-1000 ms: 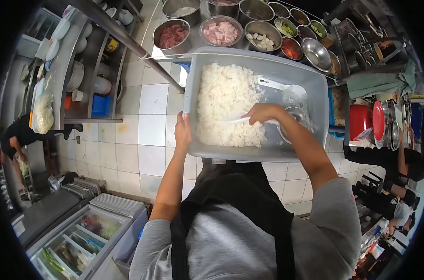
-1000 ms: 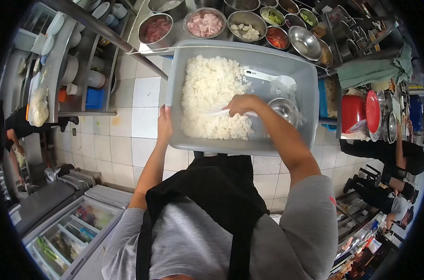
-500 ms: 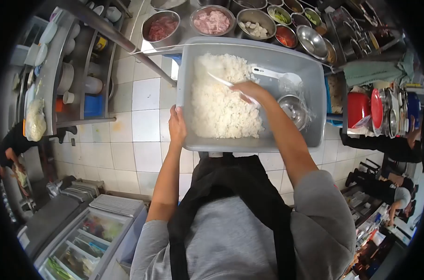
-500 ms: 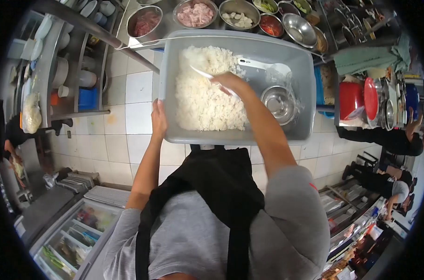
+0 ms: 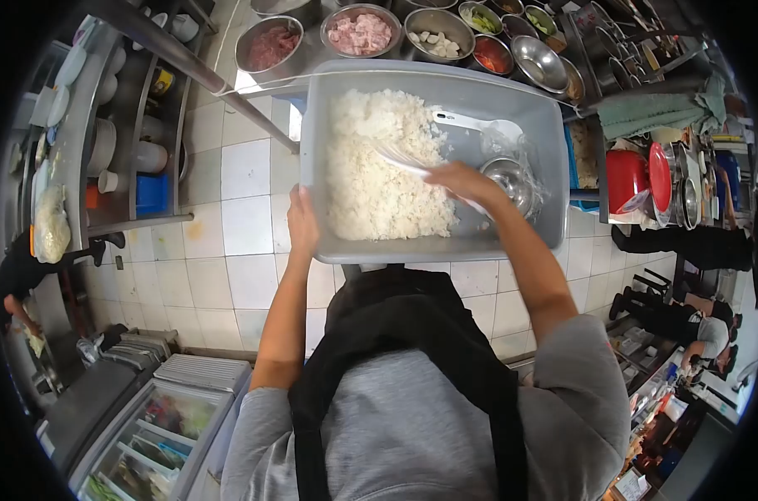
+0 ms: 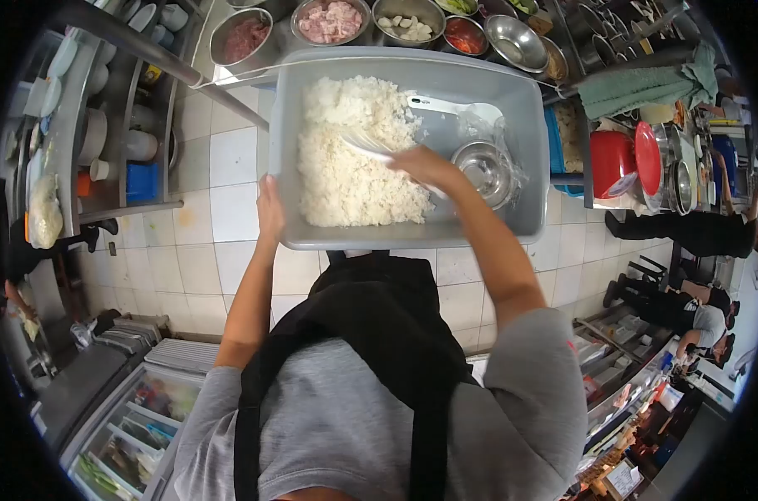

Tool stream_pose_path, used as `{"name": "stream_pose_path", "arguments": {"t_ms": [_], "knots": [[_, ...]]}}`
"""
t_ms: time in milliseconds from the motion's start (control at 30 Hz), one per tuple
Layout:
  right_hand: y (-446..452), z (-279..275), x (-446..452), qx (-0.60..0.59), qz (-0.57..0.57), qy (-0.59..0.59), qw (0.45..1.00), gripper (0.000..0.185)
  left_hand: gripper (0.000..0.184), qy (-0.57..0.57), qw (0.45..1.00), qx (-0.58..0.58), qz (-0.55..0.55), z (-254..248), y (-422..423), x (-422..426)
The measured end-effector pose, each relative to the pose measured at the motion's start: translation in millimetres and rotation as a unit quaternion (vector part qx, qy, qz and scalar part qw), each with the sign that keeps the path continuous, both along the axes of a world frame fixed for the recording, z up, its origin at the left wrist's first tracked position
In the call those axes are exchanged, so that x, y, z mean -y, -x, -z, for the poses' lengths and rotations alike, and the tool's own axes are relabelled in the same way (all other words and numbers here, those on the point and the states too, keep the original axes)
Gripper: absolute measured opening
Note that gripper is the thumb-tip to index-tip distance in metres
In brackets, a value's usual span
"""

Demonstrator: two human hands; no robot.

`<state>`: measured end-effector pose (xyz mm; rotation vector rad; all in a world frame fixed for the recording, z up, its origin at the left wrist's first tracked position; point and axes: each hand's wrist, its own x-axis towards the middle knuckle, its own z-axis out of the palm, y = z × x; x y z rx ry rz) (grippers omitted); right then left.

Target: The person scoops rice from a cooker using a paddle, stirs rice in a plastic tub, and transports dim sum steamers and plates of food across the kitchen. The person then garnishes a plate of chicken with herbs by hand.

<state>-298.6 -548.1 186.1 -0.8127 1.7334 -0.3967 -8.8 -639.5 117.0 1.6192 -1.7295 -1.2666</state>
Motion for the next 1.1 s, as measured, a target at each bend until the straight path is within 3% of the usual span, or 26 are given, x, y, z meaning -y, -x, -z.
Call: {"name": "stream_pose_path", "arguments": {"t_ms": [33,67,133,167,233,300,367,433,500,533,600,733,867,900,967,1033,1100], "knots": [[4.0,-6.6,-15.6,-0.055,-0.081,-0.012,0.995,0.032,0.063,-0.003,1.0,-0.019,0.005,-2.2,-1.4,0.0],[1.1,11.6,-37.1,-0.054,-0.082,-0.014,0.995,0.032,0.063,-0.005,1.0,-0.018,0.004,-5.1,-1.9,-0.1],[-7.5,77.9,-75.3,-0.205,-0.157,0.132,0.957,0.033,0.063,-0.008,1.0,-0.019,0.007,-9.6,0.2,0.0],[-15.2,94.9,-71.9,-0.204,-0.158,0.132,0.957,0.033,0.063,-0.008,1.0,-0.018,0.006,-5.8,-0.6,0.1],[-38.8,123.6,-50.8,-0.352,-0.099,0.231,0.902,0.033,0.064,0.014,1.0,-0.01,0.008,4.1,-1.8,1.9],[-23.3,153.1,-14.7,-0.238,-0.064,0.241,0.939,0.034,0.064,-0.007,1.0,0.001,0.011,-1.4,-0.1,3.9],[-16.4,83.3,6.9,0.002,0.07,0.036,0.997,0.035,0.063,-0.034,0.999,0.01,0.016,-2.1,1.8,2.4],[-1.8,46.2,-4.2,0.024,0.063,0.034,0.997,0.037,0.062,0.015,1.0,0.02,-0.005,1.3,2.2,0.2],[17.2,27.6,-27.0,-0.058,-0.142,0.102,0.983,0.033,0.063,-0.003,1.0,0.014,-0.009,0.0,3.3,0.0],[19.9,21.5,-43.5,-0.055,-0.144,0.099,0.983,0.033,0.064,-0.016,1.0,0.007,-0.012,-2.1,2.4,0.3],[16.5,12.6,-73.7,-0.265,-0.369,0.152,0.878,0.029,0.064,-0.031,0.999,0.003,-0.011,-10.3,4.3,0.5],[-3.2,58.2,-72.4,-0.326,-0.422,0.071,0.843,0.026,0.065,-0.022,0.999,0.022,-0.015,-8.4,4.8,-1.0],[14.3,66.3,-44.0,-0.378,-0.38,0.217,0.816,0.028,0.062,0.024,0.999,0.037,-0.015,1.3,4.3,-1.6],[22.9,58.5,-43.1,-0.387,-0.343,0.283,0.808,0.027,0.062,0.021,0.999,0.029,-0.019,3.5,3.9,-0.8],[39.2,27.7,-50.8,-0.403,-0.328,0.298,0.8,0.028,0.061,0.016,0.999,0.02,-0.028,4.6,3.7,-0.8],[38.3,-19.6,-58.0,-0.378,-0.382,0.036,0.842,0.029,0.06,-0.011,0.999,0.019,-0.023,1.5,3.3,0.5],[31.5,45.7,-87.9,-0.357,-0.37,0.07,0.855,0.029,0.06,0.009,0.999,0.024,-0.022,4.4,3.0,1.6]]}}
